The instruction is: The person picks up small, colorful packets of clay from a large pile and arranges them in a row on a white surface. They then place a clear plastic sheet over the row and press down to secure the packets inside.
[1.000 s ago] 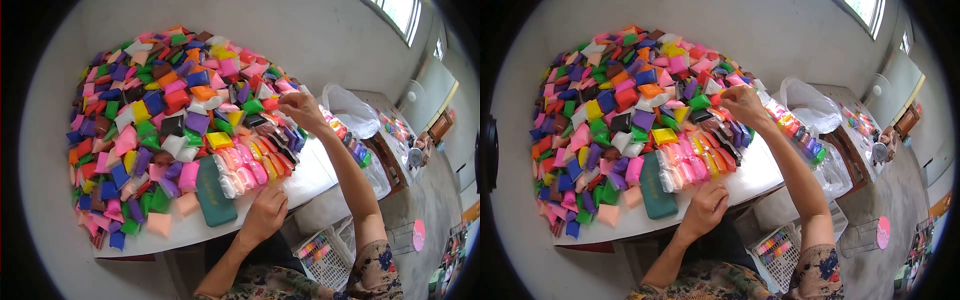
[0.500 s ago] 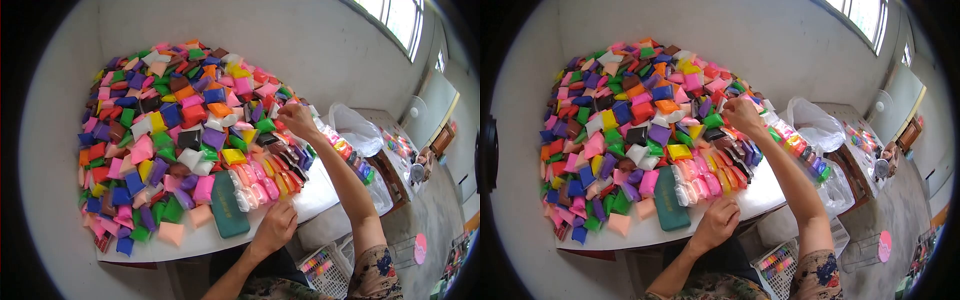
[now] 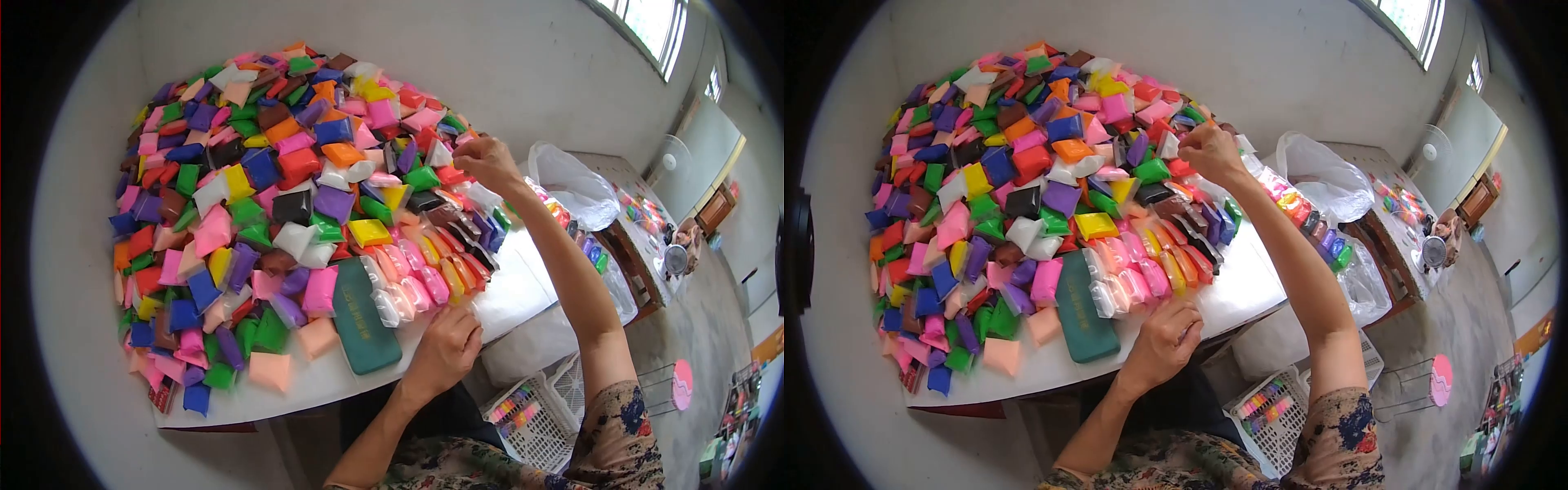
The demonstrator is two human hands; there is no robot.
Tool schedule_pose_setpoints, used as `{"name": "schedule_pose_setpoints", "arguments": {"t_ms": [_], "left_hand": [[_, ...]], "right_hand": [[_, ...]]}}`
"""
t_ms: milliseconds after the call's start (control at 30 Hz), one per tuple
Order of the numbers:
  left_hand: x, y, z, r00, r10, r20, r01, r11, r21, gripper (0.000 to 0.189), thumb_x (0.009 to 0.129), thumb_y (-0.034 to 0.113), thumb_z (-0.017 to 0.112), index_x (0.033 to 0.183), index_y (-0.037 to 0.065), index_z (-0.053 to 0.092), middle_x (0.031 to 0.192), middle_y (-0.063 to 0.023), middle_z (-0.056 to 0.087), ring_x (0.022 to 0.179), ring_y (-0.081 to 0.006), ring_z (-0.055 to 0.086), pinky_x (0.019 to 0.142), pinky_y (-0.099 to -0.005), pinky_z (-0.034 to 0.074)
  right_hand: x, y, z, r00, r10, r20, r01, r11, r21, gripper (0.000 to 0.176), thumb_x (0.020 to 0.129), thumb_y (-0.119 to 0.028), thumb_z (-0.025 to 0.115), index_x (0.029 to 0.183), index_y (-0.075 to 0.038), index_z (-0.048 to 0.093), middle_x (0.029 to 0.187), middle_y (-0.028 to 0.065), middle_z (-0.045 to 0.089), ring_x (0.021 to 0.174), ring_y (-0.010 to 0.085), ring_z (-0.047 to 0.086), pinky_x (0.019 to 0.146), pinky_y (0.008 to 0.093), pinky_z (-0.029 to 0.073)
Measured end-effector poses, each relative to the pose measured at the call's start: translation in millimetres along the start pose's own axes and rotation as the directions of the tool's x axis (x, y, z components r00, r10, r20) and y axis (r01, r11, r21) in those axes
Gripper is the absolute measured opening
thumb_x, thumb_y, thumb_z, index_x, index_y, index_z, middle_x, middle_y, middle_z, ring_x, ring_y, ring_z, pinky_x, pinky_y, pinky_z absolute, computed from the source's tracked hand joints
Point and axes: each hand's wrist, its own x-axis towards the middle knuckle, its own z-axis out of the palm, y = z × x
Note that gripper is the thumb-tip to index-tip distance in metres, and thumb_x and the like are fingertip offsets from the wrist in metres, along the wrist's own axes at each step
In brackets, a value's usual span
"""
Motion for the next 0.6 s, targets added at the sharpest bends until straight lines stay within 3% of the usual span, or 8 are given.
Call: {"name": "schedule_pose_setpoints", "arguments": {"t_ms": [167, 267, 367, 467, 600], "left_hand": [[-0.3, 0.7, 0.9, 1.0, 0.008, -0.004, -0.008, 1.0, 0.025, 0.005, 0.084, 0.0, 0.063, 0.087, -0.001, 0.06, 0.092, -0.0156, 0.063, 0.087, -0.0355, 0.061, 0.081, -0.0421, 0.048], [-1.0, 0.6, 2.5, 1.0, 0.017, -0.012, -0.016, 0.999, 0.048, 0.005, 0.083, -0.001, 0.063, 0.087, -0.001, 0.06, 0.093, -0.0158, 0.063, 0.088, -0.0356, 0.061, 0.081, -0.0422, 0.048], [-0.9, 1.8, 1.2, 1.0, 0.022, -0.006, -0.022, 0.997, 0.073, 0.006, 0.082, -0.001, 0.063, 0.087, -0.002, 0.06, 0.093, -0.016, 0.063, 0.089, -0.0359, 0.061, 0.081, -0.0424, 0.049], [-1.3, 2.0, 1.0, 1.0, 0.011, -0.001, -0.011, 0.998, 0.065, 0.007, 0.082, -0.001, 0.064, 0.088, -0.003, 0.06, 0.094, -0.0165, 0.063, 0.089, -0.0364, 0.061, 0.081, -0.0428, 0.049], [-0.9, 2.6, 1.5, 1.0, 0.018, -0.005, -0.017, 0.998, 0.068, 0.008, 0.082, -0.001, 0.064, 0.089, -0.004, 0.061, 0.095, -0.0173, 0.063, 0.09, -0.0372, 0.061, 0.082, -0.043, 0.049]], "right_hand": [[-5.9, -4.6, -1.8, 0.996, -0.034, 0.085, 0.049, 0.98, -0.192, 0.022, 0.081, -0.019, 0.071, 0.092, -0.001, 0.076, 0.082, 0.0113, 0.073, 0.072, 0.0179, 0.068, 0.069, 0.0336, 0.053], [-4.8, -7.4, 2.6, 0.969, -0.002, 0.249, 0.076, 0.955, -0.287, 0.03, 0.075, -0.028, 0.074, 0.089, -0.002, 0.076, 0.083, 0.0161, 0.073, 0.079, 0.03, 0.071, 0.073, 0.0395, 0.054], [-8.2, -24.0, 9.6, 0.943, 0.077, 0.325, 0.112, 0.845, -0.522, 0.042, 0.07, -0.041, 0.076, 0.086, -0.003, 0.076, 0.081, 0.015, 0.073, 0.081, 0.0307, 0.071, 0.072, 0.039, 0.054], [-15.8, -39.1, 13.0, 0.924, 0.057, 0.377, 0.198, 0.775, -0.601, 0.054, 0.069, -0.055, 0.075, 0.079, -0.002, 0.075, 0.078, 0.0143, 0.071, 0.074, 0.0287, 0.069, 0.067, 0.0407, 0.051], [-19.2, -38.5, 27.8, 0.905, 0.083, 0.416, 0.225, 0.739, -0.635, 0.063, 0.065, -0.063, 0.076, 0.084, -0.003, 0.075, 0.081, 0.0147, 0.072, 0.079, 0.0307, 0.07, 0.069, 0.0424, 0.05]]}}
